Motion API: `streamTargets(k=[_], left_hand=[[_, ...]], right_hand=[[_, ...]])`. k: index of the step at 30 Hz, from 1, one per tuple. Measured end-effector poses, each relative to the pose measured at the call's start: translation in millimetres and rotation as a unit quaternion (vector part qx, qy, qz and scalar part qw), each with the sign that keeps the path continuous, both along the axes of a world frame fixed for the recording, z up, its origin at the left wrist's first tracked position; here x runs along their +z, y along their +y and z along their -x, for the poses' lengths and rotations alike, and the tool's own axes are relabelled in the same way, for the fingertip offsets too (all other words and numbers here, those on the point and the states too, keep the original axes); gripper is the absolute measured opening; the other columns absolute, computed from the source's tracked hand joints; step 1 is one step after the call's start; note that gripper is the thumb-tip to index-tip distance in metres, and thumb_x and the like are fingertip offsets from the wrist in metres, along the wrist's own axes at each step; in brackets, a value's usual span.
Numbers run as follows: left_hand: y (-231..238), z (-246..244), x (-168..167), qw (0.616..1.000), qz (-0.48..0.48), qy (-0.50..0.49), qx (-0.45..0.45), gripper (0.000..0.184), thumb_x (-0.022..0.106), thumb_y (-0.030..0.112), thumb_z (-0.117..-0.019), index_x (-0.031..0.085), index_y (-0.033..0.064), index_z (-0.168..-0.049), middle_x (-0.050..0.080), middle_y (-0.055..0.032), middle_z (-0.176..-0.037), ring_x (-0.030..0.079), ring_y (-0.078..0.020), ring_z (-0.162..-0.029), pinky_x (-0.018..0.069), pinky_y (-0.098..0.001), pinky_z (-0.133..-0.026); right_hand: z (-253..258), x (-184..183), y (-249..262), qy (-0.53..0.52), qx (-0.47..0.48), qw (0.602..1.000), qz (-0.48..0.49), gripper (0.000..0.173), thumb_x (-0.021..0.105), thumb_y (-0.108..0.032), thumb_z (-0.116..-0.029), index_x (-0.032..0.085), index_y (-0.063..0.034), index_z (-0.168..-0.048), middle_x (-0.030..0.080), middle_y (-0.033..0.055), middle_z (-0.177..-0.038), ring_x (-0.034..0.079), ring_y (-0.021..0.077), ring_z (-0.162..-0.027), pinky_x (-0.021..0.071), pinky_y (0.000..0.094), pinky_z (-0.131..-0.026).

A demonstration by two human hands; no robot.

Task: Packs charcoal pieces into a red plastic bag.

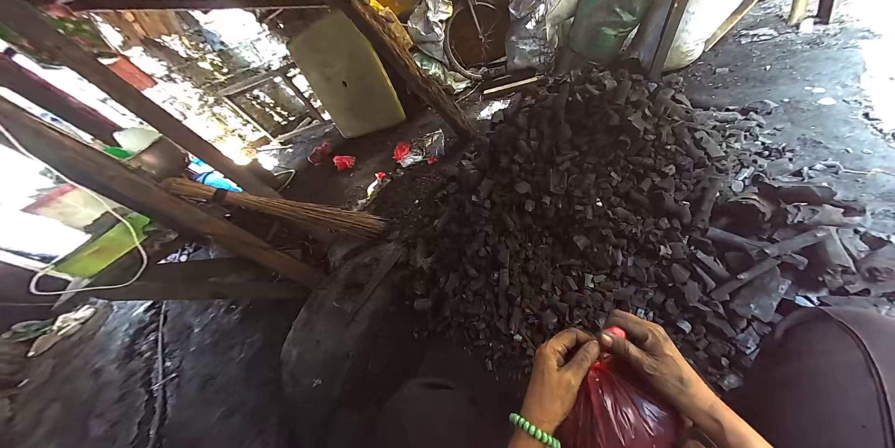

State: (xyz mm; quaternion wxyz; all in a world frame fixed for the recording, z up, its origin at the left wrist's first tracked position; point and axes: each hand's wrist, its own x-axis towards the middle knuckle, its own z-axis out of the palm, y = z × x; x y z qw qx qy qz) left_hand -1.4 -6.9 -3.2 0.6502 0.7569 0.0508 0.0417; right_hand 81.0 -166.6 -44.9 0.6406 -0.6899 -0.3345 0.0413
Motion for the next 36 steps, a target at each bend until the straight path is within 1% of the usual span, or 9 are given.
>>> streamTargets(k=[4,9,15,19,22,24,27,30,36], left_hand=[[-6.7,0.8,-0.1,0.993,0.118,0.008,0.026,0.017,0.055,0.006,-0.0994,0.068,0.0049,-0.089,0.062,0.0085,-0.076,0.05,0.005,-0.059,0.0414,-0.0125,-0.055],[-4.8,-5.6,18.9,0.974,-0.19,0.119,0.045,0.026,0.062,0.02,-0.1002,0.072,-0.0012,-0.09,0.067,-0.0068,-0.081,0.061,-0.0117,-0.076,0.0502,-0.0321,-0.076],[-15.0,-2.1,-0.4,0.947,-0.32,-0.006,0.024,0.03,0.06,0.024,-0.1019,0.073,-0.0024,-0.103,0.072,-0.0165,-0.095,0.071,-0.0282,-0.089,0.0566,-0.0447,-0.083],[-14.6,-5.2,7.3,0.983,-0.134,0.123,-0.031,0.031,0.054,0.021,-0.1057,0.069,-0.0032,-0.093,0.061,-0.0061,-0.083,0.056,-0.0116,-0.075,0.0469,-0.0301,-0.074],[-13.9,-1.9,8.5,0.977,0.121,0.178,0.007,0.029,0.046,0.014,-0.1084,0.066,0.0012,-0.092,0.053,0.0059,-0.069,0.046,0.0014,-0.055,0.0417,-0.0149,-0.054],[-12.6,1.9,7.3,0.973,0.156,0.169,-0.003,0.03,0.043,0.012,-0.1083,0.065,0.0024,-0.091,0.053,0.0075,-0.068,0.044,0.0027,-0.053,0.0408,-0.0138,-0.053],[-7.8,2.6,13.9,0.987,0.049,0.139,-0.065,0.024,0.044,0.01,-0.1068,0.065,0.0001,-0.1,0.054,0.0069,-0.071,0.043,0.0035,-0.055,0.0408,-0.014,-0.055],[-8.7,0.3,30.4,0.968,-0.243,0.035,-0.047,0.026,0.053,0.012,-0.1029,0.073,-0.0043,-0.106,0.069,-0.0123,-0.101,0.065,-0.0172,-0.09,0.0533,-0.0345,-0.085],[26.9,-18.3,-21.4,0.828,-0.476,-0.276,0.111,0.018,0.063,0.012,-0.089,0.072,-0.0015,-0.082,0.066,-0.0138,-0.085,0.063,-0.0185,-0.055,0.0543,-0.032,-0.047]], right_hand=[[16.9,-7.4,-10.4,0.012,0.04,0.999,0.001,0.026,0.073,-0.03,-0.0901,0.078,-0.0045,-0.093,0.072,0.007,-0.103,0.065,0.0034,-0.099,0.0524,0.0201,-0.091],[24.6,-23.0,-7.2,-0.178,-0.078,0.98,0.045,0.02,0.064,-0.024,-0.0988,0.077,-0.0089,-0.094,0.062,0.0197,-0.131,0.068,0.0141,-0.103,0.0574,0.0247,-0.088],[12.1,-25.6,-17.1,-0.092,-0.028,0.994,0.059,0.027,0.056,-0.025,-0.101,0.075,-0.0053,-0.102,0.074,0.005,-0.102,0.068,0.0094,-0.1,0.0535,0.0252,-0.092],[14.2,-33.7,-17.6,-0.101,-0.018,0.993,0.059,0.027,0.056,-0.023,-0.1017,0.075,-0.005,-0.097,0.073,0.0081,-0.12,0.068,0.0109,-0.112,0.0549,0.0255,-0.097],[16.0,-30.1,-20.6,-0.113,-0.02,0.992,0.061,0.03,0.07,-0.038,-0.0932,0.073,-0.008,-0.095,0.072,0.0064,-0.114,0.069,0.0064,-0.1,0.0573,0.0207,-0.084],[16.0,-21.1,-21.1,-0.128,-0.024,0.989,0.071,0.048,0.076,-0.055,-0.0835,0.068,-0.0079,-0.09,0.066,0.0065,-0.101,0.063,0.0063,-0.09,0.0539,0.0193,-0.077],[13.5,-14.4,-13.3,-0.142,-0.053,0.988,0.028,0.042,0.066,-0.046,-0.096,0.072,-0.0065,-0.084,0.066,0.0044,-0.085,0.062,0.0035,-0.084,0.051,0.016,-0.077],[8.3,-4.7,-1.9,-0.207,-0.101,0.972,0.037,0.037,0.059,-0.031,-0.0998,0.073,-0.0053,-0.077,0.068,0.0052,-0.076,0.065,0.0067,-0.076,0.0527,0.0186,-0.072],[3.6,10.9,-22.9,-0.275,-0.154,0.945,0.084,0.039,0.055,-0.026,-0.1002,0.059,-0.0075,-0.066,0.056,0.003,-0.065,0.055,0.0086,-0.06,0.0449,0.0214,-0.055]])
